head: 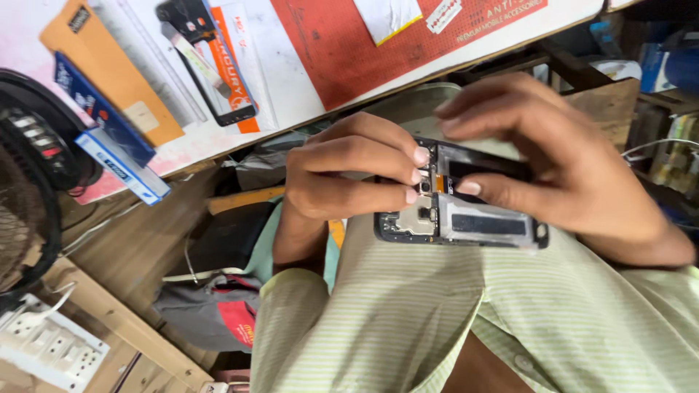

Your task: The person repairs a smartphone at a workbench, holding the opened phone and working on its internal components by hand. They press and reposition the battery, handle the phone frame and back cover, then press the assembled phone closed and hold the reassembled phone at the end.

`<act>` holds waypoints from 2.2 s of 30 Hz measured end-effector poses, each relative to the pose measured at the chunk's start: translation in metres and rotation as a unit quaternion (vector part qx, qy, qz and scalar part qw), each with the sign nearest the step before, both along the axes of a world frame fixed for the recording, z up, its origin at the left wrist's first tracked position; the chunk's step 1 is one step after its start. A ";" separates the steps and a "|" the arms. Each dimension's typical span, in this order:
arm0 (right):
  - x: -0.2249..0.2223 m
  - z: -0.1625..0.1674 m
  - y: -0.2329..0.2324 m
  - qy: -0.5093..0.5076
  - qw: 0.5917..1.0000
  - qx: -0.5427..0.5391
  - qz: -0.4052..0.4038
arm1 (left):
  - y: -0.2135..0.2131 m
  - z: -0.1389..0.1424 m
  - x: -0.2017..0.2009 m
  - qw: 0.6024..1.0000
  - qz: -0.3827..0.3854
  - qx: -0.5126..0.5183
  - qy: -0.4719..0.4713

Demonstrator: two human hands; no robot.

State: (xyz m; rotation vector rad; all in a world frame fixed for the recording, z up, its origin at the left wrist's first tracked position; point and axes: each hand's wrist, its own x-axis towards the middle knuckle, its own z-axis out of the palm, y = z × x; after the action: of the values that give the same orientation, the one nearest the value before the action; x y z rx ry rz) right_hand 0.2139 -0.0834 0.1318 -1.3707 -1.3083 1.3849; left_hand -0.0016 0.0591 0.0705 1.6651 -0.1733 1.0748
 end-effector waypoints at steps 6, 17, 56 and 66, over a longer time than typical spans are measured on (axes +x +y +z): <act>0.000 0.009 0.004 -0.168 0.977 0.125 0.035 | -0.004 0.002 -0.006 0.998 0.045 -0.023 0.024; 0.003 0.011 0.008 -0.170 0.981 0.078 0.053 | -0.001 -0.005 -0.001 0.999 0.035 -0.036 0.004; 0.003 -0.004 0.001 -0.163 0.973 0.128 0.106 | -0.019 -0.013 -0.003 0.993 0.049 -0.105 0.029; 0.002 0.007 0.008 -0.159 0.971 0.134 0.118 | -0.016 -0.008 -0.007 0.994 0.043 -0.098 0.017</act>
State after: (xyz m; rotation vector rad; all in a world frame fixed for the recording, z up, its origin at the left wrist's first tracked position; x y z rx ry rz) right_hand 0.2161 -0.0755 0.1385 -1.3169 -1.8487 1.1120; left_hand -0.0083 0.0433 0.0625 1.5241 0.0251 1.0916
